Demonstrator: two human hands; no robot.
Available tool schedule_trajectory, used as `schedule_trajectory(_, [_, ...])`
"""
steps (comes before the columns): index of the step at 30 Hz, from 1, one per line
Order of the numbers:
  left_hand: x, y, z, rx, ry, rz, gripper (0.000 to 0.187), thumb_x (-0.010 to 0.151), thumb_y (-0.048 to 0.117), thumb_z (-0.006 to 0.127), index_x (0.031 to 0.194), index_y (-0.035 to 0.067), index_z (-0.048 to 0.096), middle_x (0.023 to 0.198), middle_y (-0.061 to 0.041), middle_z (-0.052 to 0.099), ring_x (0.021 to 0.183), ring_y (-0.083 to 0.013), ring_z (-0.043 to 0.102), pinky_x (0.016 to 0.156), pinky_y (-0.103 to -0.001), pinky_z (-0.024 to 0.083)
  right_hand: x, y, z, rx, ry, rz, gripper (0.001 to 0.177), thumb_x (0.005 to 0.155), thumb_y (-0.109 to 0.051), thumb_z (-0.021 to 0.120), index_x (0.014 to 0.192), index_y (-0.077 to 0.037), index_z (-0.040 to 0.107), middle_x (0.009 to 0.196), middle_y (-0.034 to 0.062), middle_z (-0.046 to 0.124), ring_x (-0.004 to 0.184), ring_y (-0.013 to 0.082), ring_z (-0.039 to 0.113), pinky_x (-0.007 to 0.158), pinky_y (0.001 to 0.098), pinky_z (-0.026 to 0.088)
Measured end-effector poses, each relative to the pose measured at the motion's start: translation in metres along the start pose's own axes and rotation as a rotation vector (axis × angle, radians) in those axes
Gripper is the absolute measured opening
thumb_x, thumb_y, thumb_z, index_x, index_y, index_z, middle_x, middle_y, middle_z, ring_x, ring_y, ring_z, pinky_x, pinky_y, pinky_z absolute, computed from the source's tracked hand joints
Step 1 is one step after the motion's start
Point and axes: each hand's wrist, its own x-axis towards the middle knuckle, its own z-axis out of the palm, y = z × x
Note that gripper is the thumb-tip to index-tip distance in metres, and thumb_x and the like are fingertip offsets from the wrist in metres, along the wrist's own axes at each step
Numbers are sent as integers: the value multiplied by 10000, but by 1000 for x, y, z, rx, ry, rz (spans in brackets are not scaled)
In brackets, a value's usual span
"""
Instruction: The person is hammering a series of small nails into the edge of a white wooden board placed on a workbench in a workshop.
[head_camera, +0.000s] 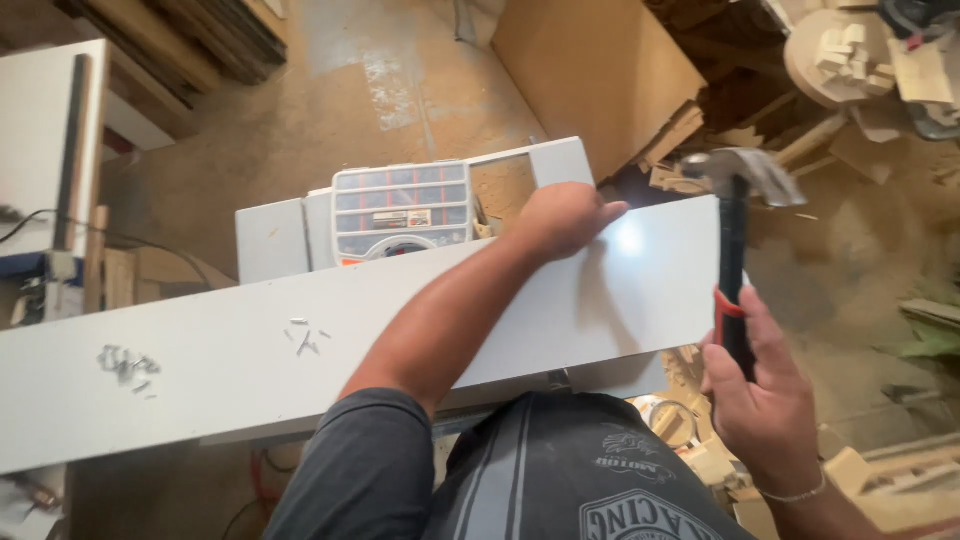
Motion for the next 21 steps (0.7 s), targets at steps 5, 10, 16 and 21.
schedule_trajectory(5, [-2, 17, 30, -44, 213, -105, 542, 976, 498, 349, 1043, 183, 785, 1152, -92, 783, 1133, -336, 705, 945, -451, 533, 7, 52, 23, 409, 59, -365, 642, 1037, 204, 522, 1665, 165, 395, 1073, 340, 584, 741, 281, 532, 774, 358, 474])
schedule_trajectory(10, [-11, -23, 36, 51, 380, -135, 545, 942, 507, 321, 968, 185, 760, 1060, -61, 802, 1032, -314, 733, 850, -438, 556, 27, 56, 0, 279, -264, -231, 462, 1131, -73, 461, 1580, 35, 449, 1015, 186, 568, 681, 238, 502, 728, 311, 413])
schedule_trajectory(16, [-136, -113, 31, 393, 1100, -18, 250, 844, 231, 776, 720, 139, 580, 724, -43, 644, 667, -314, 633, 600, -429, 478, 54, 71, 7, 271, -345, -83, 444, 920, 144, 498, 1337, -3, 531, 963, 231, 630, 666, 311, 529, 697, 371, 442])
schedule_trajectory(21, [-268, -188, -2, 275, 969, -486, 121, 937, 223, 652, 840, 163, 691, 863, -16, 717, 789, -312, 626, 630, -452, 500, 56, 77, 6, 258, -425, -68, 363, 938, 129, 523, 1292, 48, 528, 943, 255, 659, 529, 346, 525, 558, 404, 444])
